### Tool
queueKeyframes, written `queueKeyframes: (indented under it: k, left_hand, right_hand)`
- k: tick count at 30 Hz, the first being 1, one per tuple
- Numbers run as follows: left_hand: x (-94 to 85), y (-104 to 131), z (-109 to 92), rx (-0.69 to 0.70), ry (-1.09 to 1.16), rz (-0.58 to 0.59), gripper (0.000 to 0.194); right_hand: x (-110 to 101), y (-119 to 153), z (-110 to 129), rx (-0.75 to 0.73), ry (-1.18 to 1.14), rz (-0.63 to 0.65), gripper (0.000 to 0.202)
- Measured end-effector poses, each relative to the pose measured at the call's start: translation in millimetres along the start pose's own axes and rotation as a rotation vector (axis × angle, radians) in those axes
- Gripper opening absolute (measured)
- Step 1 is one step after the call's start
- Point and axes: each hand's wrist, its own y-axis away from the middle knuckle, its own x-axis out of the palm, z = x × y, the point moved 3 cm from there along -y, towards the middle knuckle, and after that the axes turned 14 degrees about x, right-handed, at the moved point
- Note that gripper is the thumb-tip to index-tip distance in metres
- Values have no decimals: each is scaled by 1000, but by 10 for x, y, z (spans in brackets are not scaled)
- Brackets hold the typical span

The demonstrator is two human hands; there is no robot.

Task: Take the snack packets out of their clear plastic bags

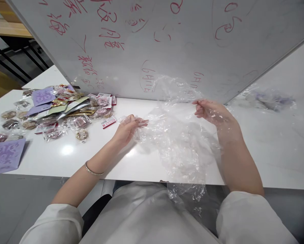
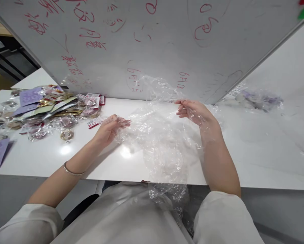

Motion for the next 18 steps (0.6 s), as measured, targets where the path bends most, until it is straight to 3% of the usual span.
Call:
queueKeyframes:
  k: [3,6,9,12,15,18]
  left_hand:
    - [-14,-1,-5,-52,-32,-32,29]
    - [-66,-19,-7,-86,-52,-141,27]
    - [-142,-45,20,-134,-97,-229,18]
    - [-222,-72,77,-172,-167,-234,17]
    - [-306,-103,104,-128,-262,-255,12]
    - [-350,-133,87,-66,-340,-283,13]
  right_hand:
    - [9,83,-106,-48,14,-25,39]
    - [279,249,-257,-149,219,104,66]
    - [597,459,-544,-213,532,172,63]
    - [763,660,-870,-226,681,177,58]
    - [633,737,-1096,-306,846,76,56]
    - [186,619,-1226,-365,1064,-115,58]
